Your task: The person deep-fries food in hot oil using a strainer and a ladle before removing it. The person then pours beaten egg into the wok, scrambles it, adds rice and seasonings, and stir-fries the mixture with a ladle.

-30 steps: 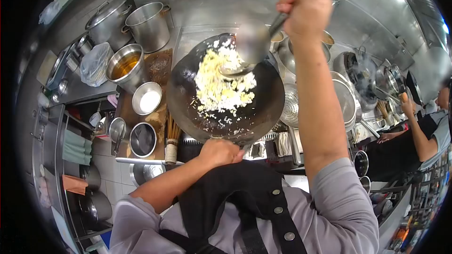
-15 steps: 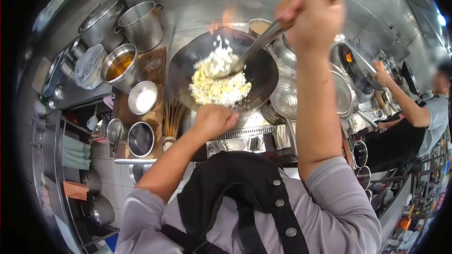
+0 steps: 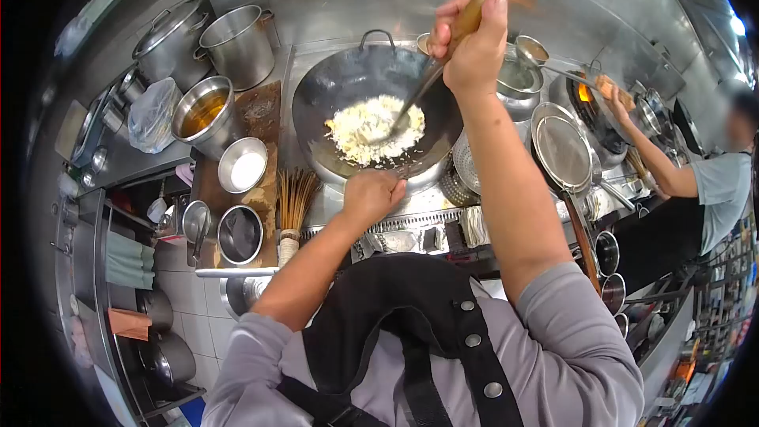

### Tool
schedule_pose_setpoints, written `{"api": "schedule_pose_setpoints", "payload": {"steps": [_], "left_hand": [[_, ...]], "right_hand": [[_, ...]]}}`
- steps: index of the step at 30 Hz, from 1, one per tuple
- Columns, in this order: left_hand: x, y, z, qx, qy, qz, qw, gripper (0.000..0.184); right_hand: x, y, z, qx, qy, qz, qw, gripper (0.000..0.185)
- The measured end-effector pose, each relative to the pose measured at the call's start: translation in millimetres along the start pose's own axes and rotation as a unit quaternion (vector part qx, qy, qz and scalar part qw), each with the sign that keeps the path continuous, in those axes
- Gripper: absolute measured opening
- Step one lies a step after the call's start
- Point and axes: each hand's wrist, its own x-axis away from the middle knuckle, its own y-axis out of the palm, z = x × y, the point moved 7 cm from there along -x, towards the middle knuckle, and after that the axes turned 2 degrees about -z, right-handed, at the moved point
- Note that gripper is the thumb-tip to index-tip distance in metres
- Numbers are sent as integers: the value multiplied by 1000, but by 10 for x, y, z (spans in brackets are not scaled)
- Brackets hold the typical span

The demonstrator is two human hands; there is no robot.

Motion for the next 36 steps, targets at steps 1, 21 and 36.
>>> {"api": "schedule_pose_setpoints", "payload": {"steps": [1,21,36], "left_hand": [[99,-9,50,0,1,3,1000,40],[316,-302,350,-32,16,-142,989,45],[-86,-280,159,-26,-10,-77,997,47]], "right_hand": [[-16,-65,216,3,39,10,999,58],[-308,397,-1078,-40,-58,-67,995,42],[-69,270,-578,97,-80,-41,991,30]]}}
